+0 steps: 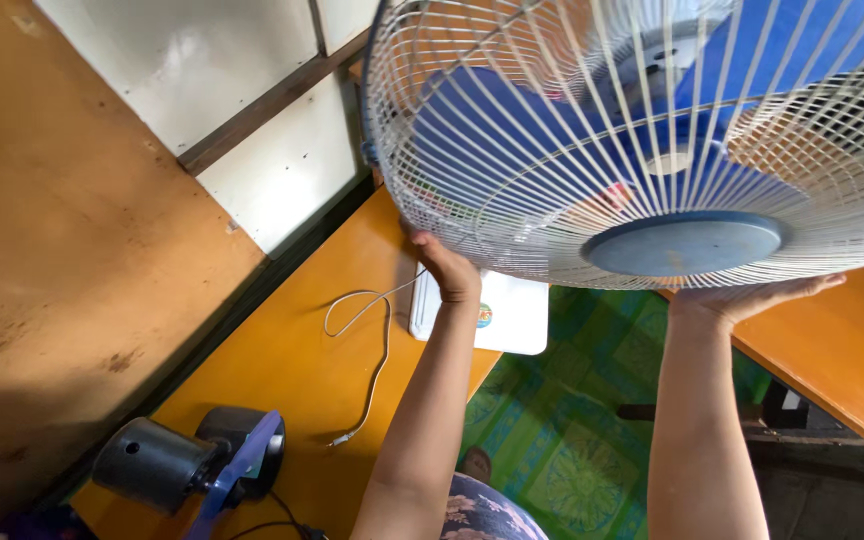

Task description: The person removes the front grille of a table fan, then reattaches it and wipes the grille with a cloth. The fan remains on a yellow table throughout the process.

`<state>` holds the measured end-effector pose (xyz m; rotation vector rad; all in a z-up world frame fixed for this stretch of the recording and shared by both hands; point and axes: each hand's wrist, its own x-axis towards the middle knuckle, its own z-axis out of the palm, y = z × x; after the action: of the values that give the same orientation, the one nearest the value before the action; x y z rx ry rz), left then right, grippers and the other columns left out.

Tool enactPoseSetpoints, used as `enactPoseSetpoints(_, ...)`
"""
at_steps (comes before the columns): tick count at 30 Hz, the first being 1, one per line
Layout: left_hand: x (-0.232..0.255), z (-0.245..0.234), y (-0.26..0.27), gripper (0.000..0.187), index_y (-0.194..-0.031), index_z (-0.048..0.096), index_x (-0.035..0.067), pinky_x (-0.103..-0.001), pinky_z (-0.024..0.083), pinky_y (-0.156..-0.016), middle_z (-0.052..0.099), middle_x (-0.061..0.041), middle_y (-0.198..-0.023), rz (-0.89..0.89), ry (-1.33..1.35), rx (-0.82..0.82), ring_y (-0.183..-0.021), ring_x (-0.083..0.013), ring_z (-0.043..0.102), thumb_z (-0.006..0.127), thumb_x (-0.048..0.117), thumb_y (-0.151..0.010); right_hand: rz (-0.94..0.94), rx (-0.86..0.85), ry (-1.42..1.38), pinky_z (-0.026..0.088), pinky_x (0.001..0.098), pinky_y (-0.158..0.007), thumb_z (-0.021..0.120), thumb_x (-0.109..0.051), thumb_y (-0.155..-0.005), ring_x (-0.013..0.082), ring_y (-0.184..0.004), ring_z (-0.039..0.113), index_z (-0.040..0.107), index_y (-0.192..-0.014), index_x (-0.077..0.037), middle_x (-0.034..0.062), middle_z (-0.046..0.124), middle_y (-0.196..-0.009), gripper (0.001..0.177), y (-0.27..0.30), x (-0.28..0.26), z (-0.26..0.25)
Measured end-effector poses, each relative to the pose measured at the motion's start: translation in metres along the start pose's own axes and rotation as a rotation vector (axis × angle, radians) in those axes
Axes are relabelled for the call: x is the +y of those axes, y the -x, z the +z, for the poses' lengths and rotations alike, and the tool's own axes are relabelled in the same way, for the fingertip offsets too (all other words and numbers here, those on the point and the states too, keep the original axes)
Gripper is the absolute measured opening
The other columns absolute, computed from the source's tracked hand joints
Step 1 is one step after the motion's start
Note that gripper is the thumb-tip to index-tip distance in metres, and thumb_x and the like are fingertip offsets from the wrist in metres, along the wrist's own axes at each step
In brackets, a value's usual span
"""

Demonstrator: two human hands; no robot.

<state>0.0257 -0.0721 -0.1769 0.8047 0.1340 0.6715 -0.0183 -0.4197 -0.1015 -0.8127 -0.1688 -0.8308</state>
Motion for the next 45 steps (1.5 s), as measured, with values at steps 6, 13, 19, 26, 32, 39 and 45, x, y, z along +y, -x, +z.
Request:
enactPoseSetpoints(6, 0.037, 0.020, -0.001, 0.104, -0.159, 0.022, 0.004, -0.053, 0.029, -0.123, 0.030, -0.021, -0.163, 0.052, 0.091, -0.050, -0.149, -0.0350, 0.034, 0.038, 0.084, -0.094, 0.059, -0.004, -0.009, 0.022, 0.0646, -0.128, 0.025, -0.086, -0.091, 0.0424, -0.173, 0.013, 0.000, -0.170, -0.034, 0.0106, 0.004, -0.183, 0.098, 0.007, -0.003, 0.010)
enactPoseSetpoints(13, 0.024, 0.005, 0.001, 0.113, -0.164, 0.004, 0.014, -0.053, 0.015, -0.126, 0.005, -0.015, -0.173, -0.279, 0.207, -0.022, -0.158, -0.0352, 0.011, 0.028, 0.089, -0.084, 0.068, 0.056, -0.023, 0.020, 0.0703, -0.131, 0.024, -0.086, -0.091, 0.0412, -0.171, 0.004, -0.005, -0.169, -0.036, 0.0079, -0.003, -0.182, 0.098, 0.010, -0.002, 0.014)
enactPoseSetpoints(19, 0.017, 0.024, 0.031, 0.104, -0.164, -0.004, 0.020, -0.048, 0.008, -0.127, -0.004, -0.008, -0.173, -0.411, 0.286, 0.097, -0.159, -0.0307, 0.000, 0.019, 0.086, -0.088, 0.061, 0.121, -0.030, 0.023, 0.0735, -0.130, 0.022, -0.084, -0.087, 0.0414, -0.167, 0.005, -0.012, -0.163, -0.041, 0.0069, -0.005, -0.177, 0.093, 0.016, -0.001, 0.026)
enactPoseSetpoints(26, 0.048, 0.072, 0.046, 0.091, -0.164, 0.008, 0.022, -0.048, 0.019, -0.125, 0.012, -0.009, -0.170, -0.434, 0.457, 0.184, -0.154, -0.0295, 0.017, 0.018, 0.077, -0.091, -0.024, 0.160, 0.114, 0.025, 0.0680, -0.130, 0.026, -0.083, -0.092, 0.0429, -0.166, 0.010, -0.003, -0.166, -0.031, 0.0126, 0.002, -0.177, 0.096, 0.028, 0.001, 0.046)
enactPoseSetpoints(32, 0.034, 0.102, 0.069, 0.060, -0.151, 0.036, 0.009, -0.047, 0.043, -0.115, 0.040, -0.014, -0.154, -0.429, 0.506, 0.279, -0.137, -0.0298, 0.046, 0.041, 0.047, -0.104, -0.022, 0.194, 0.104, 0.023, 0.0673, -0.132, 0.025, -0.083, -0.093, 0.0427, -0.165, 0.009, -0.005, -0.168, -0.026, 0.0137, 0.000, -0.176, 0.099, 0.036, 0.005, 0.052)
enactPoseSetpoints(39, 0.016, 0.100, 0.070, 0.046, -0.139, 0.052, 0.007, -0.042, 0.055, -0.103, 0.060, -0.010, -0.139, -0.513, 0.550, 0.412, -0.121, -0.0260, 0.061, 0.047, 0.035, -0.102, 0.000, 0.243, 0.047, 0.014, 0.0591, -0.135, 0.022, -0.084, -0.092, 0.0355, -0.164, 0.005, -0.008, -0.167, -0.028, 0.0073, -0.004, -0.176, 0.097, 0.035, 0.016, 0.043)
enactPoseSetpoints(45, 0.038, 0.111, 0.073, 0.061, -0.139, 0.054, 0.021, -0.050, 0.049, -0.109, 0.060, -0.003, -0.138, -0.679, 0.476, 0.395, -0.128, -0.0223, 0.058, 0.038, 0.060, -0.095, 0.048, 0.275, 0.026, 0.016, 0.0604, -0.132, 0.023, -0.085, -0.090, 0.0362, -0.162, 0.007, -0.006, -0.166, -0.029, 0.0074, -0.001, -0.175, 0.099, 0.037, 0.022, 0.047)
